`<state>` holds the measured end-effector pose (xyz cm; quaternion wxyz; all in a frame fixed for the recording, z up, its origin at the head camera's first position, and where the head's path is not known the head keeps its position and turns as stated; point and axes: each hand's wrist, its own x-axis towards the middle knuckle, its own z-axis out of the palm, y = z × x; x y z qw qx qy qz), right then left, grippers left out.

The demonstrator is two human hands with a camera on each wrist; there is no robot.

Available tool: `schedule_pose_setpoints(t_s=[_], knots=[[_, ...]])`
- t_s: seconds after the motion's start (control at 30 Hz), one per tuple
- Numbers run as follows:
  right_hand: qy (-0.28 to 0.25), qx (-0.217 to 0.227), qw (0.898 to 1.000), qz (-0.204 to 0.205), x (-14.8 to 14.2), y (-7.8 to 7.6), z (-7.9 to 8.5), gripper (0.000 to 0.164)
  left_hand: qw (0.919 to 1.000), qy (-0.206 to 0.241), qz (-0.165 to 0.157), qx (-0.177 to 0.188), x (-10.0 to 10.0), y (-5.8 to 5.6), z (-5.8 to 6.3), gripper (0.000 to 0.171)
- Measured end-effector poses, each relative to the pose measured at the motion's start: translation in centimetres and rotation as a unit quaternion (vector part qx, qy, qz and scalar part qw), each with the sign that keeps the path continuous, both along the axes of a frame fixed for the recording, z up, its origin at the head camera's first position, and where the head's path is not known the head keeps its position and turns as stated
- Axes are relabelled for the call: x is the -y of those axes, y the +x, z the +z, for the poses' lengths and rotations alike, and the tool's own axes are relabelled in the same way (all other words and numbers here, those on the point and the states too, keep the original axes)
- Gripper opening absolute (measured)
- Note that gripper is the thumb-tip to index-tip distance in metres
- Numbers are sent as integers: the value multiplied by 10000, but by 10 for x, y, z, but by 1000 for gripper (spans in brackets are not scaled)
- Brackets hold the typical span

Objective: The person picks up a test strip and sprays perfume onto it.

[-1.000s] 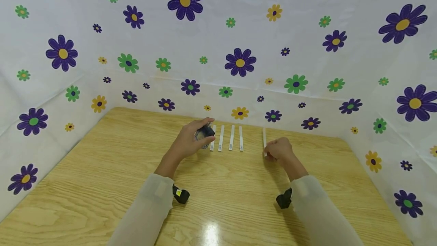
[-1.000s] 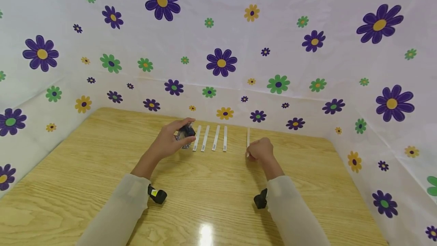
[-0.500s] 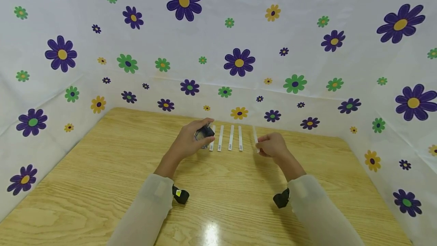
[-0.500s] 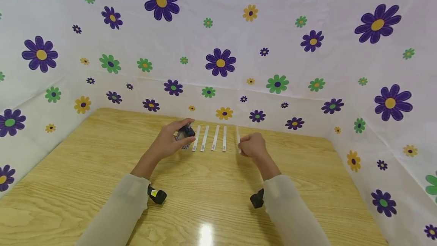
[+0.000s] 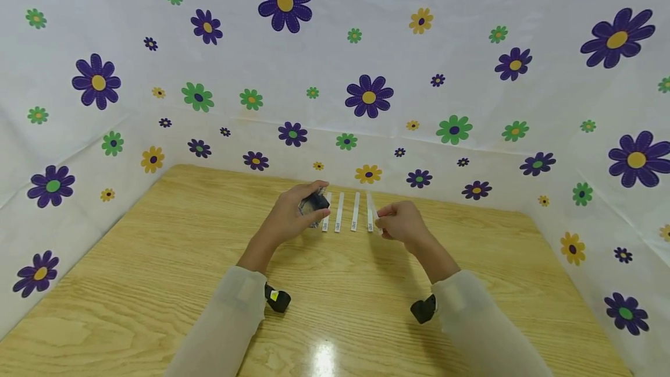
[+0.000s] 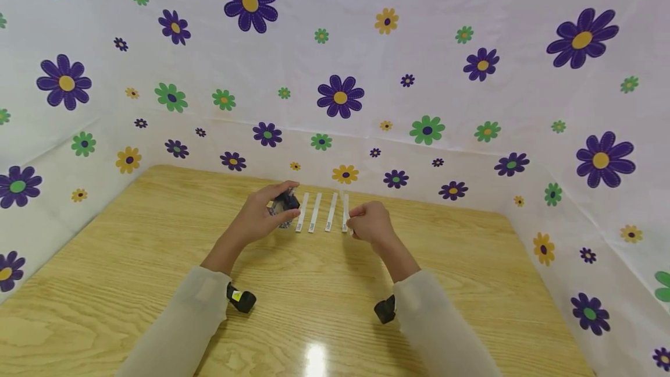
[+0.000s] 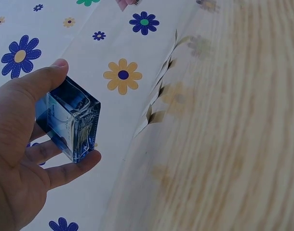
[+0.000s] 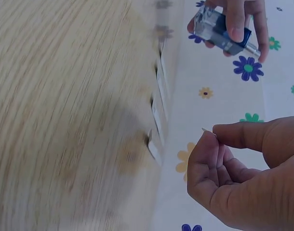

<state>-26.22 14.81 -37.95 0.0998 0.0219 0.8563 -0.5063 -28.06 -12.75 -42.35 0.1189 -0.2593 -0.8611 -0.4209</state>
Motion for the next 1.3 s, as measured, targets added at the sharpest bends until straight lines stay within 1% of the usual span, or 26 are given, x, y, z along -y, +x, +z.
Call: schedule_pose_setpoints(t_s=[0.47,0.67,0.83,1.03,1.3], knots=[[-153,-154,9992,345,23,13,7,20,10000,4,-9,46,0,-1,0,61],[-200,-182,9986,465,32,18,10,16,9999,8,42,108,0,0,0,61],[-151,-219,9982,532,36,22,10,14,9999,-9,50,135,0,-1,-1,61],[-134,-221,9976,644,41,27,12,18,9999,23,43,163,0,0,0,60],[-208,-233,9966,763,44,31,13,16,9998,35,3,192,-1,1,1,60]])
